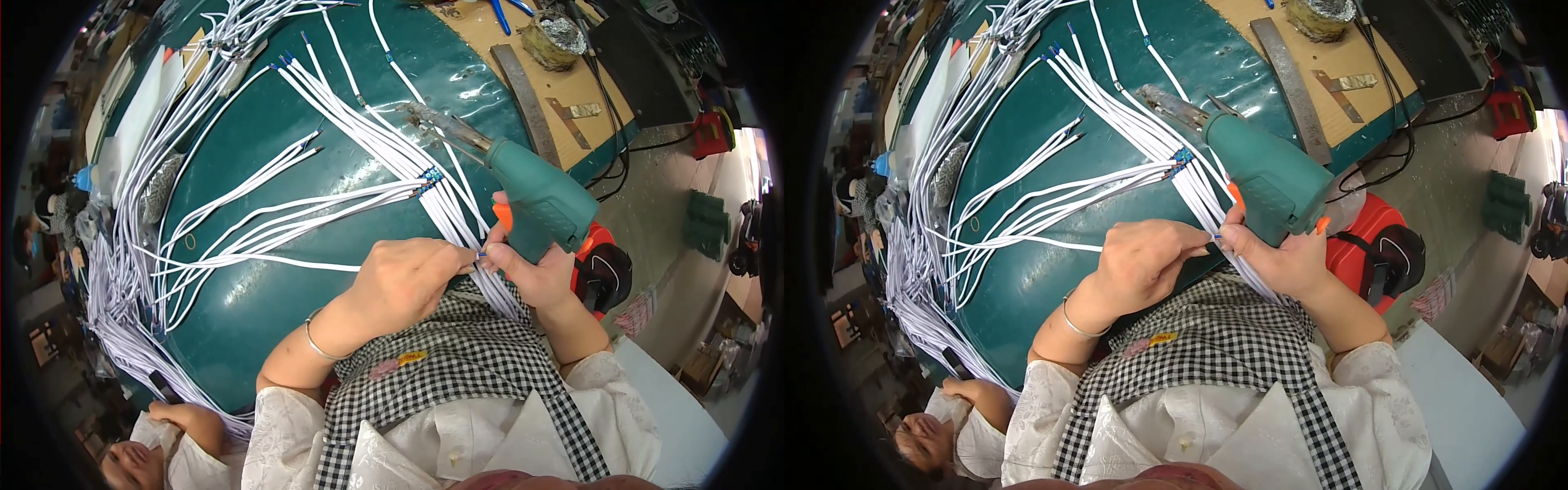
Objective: The person assembles wire harnesses by hand, securing the wires and connectors with a heat gun or glue gun.
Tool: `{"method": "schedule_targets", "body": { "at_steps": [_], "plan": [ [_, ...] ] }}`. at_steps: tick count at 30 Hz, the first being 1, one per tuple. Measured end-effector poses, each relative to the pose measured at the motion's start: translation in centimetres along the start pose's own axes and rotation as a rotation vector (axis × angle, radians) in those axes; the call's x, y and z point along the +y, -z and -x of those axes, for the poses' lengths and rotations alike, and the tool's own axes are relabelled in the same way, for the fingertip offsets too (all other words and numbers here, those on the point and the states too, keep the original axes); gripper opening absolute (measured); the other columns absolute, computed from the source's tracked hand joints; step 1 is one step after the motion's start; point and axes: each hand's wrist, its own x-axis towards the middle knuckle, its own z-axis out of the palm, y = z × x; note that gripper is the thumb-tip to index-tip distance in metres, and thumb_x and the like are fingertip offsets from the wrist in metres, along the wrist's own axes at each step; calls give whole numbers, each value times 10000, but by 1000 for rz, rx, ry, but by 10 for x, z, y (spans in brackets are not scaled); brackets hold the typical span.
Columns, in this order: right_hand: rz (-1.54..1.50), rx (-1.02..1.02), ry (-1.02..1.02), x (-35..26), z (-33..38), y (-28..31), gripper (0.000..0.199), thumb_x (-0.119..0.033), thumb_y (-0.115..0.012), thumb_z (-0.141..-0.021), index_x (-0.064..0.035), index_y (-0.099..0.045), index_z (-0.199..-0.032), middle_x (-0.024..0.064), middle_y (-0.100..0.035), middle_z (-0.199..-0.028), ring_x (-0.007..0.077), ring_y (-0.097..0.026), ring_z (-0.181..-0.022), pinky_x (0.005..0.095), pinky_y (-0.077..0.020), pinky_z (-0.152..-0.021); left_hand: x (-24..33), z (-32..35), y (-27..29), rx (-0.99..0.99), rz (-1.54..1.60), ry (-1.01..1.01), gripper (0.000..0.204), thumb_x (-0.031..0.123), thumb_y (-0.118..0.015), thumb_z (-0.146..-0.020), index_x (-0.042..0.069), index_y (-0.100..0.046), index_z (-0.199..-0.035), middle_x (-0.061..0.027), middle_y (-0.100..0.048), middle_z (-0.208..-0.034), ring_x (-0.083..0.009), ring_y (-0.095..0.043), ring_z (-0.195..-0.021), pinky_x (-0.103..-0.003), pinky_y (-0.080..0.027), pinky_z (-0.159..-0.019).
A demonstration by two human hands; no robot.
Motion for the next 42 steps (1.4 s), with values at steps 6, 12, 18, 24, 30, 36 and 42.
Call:
{"method": "schedule_targets", "body": {
  "at_steps": [6,12,18,24,30,36,42],
  "plan": [
    [59,37,-57,-1,0,0,521,51,-709,-855,48,-493,-1329,98,-631,-787,140,-607,-641,258,-519,-596,3,0,4,-43,-39,-7,246,-12,-763,-702,19,-721,-943,-70,-693,-842,-213,-663,-632,-310,-516,-518],
    [-133,-50,-136,-9,-1,2,435,65,-718,-851,48,-557,-1255,83,-671,-920,112,-636,-741,245,-534,-636,-4,0,6,-20,-26,-181,283,19,-718,-684,7,-739,-966,-84,-698,-846,-193,-653,-628,-303,-497,-496],
    [132,-28,18,2,1,0,528,57,-695,-846,58,-487,-1331,93,-633,-834,146,-602,-661,273,-513,-599,-14,-4,8,-58,79,-182,271,-3,-697,-676,11,-746,-942,-86,-703,-833,-207,-665,-640,-318,-512,-517],
    [24,143,-17,-10,-1,17,535,-17,-680,-877,80,-464,-1357,121,-620,-805,169,-608,-622,285,-511,-584,-40,-16,18,19,-346,85,238,-41,-726,-729,73,-753,-936,-79,-680,-797,-248,-679,-685,-331,-537,-594],
    [-37,132,25,-9,17,47,599,7,-750,-828,79,-469,-1352,217,-589,-1242,159,-601,-660,266,-526,-496,-64,-23,16,40,-270,200,227,-77,-708,-729,43,-750,-917,-72,-667,-844,-249,-676,-730,-345,-545,-630],
    [-10,42,-24,-2,34,76,608,-8,-769,-810,69,-473,-1336,222,-576,-1261,170,-604,-681,266,-528,-488,-74,-22,21,-10,-77,267,274,-128,-689,-724,35,-751,-933,-80,-674,-868,-233,-684,-747,-321,-553,-651],
    [-63,67,-15,-4,39,71,650,9,-774,-798,70,-457,-1363,219,-589,-1242,172,-609,-686,264,-528,-515,-77,-17,20,20,-12,267,270,-116,-669,-727,45,-741,-931,-79,-665,-874,-252,-676,-760,-337,-548,-659]
  ]
}}
